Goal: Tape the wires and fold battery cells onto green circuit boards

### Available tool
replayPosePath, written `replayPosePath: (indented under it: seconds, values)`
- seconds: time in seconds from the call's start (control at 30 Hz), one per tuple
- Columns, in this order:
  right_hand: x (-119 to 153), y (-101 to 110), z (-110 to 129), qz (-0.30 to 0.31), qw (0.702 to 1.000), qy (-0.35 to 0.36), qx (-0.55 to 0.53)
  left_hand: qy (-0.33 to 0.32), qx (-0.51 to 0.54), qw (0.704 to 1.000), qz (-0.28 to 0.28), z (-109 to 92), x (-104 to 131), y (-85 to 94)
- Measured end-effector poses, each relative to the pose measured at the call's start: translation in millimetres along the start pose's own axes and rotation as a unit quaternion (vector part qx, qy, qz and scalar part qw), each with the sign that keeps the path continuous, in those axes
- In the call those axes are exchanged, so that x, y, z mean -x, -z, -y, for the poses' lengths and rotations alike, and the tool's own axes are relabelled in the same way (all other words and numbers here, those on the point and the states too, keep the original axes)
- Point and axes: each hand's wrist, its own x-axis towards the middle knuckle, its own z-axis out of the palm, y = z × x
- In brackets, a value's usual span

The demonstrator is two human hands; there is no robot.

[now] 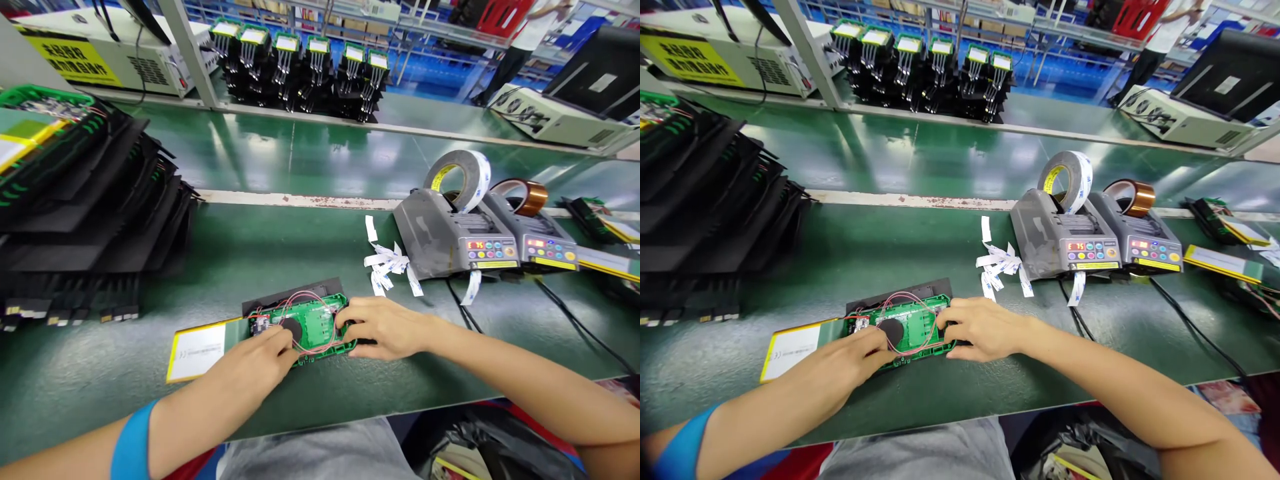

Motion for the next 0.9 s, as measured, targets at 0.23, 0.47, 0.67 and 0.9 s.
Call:
replayPosePath:
  seconds: [0.23,0.47,0.67,0.9]
  values:
    - [-9.1,-5.9,0.8,0.006,0.997,-0.002,0.075,-0.029,-0.010,0.999,-0.017,-7.4,2.4,4.9]
    - [-12.6,-12.2,1.4,-0.011,0.995,0.003,0.102,-0.007,0.060,0.995,-0.080,-2.7,0.3,-1.0]
    - [-0.1,-35.6,14.1,-0.127,0.977,-0.029,0.168,-0.020,0.013,0.988,-0.154,3.1,3.1,-12.1]
    - [61.2,-47.0,15.3,-0.558,0.740,-0.351,0.133,-0.043,-0.019,0.968,-0.246,28.9,-0.2,-47.8]
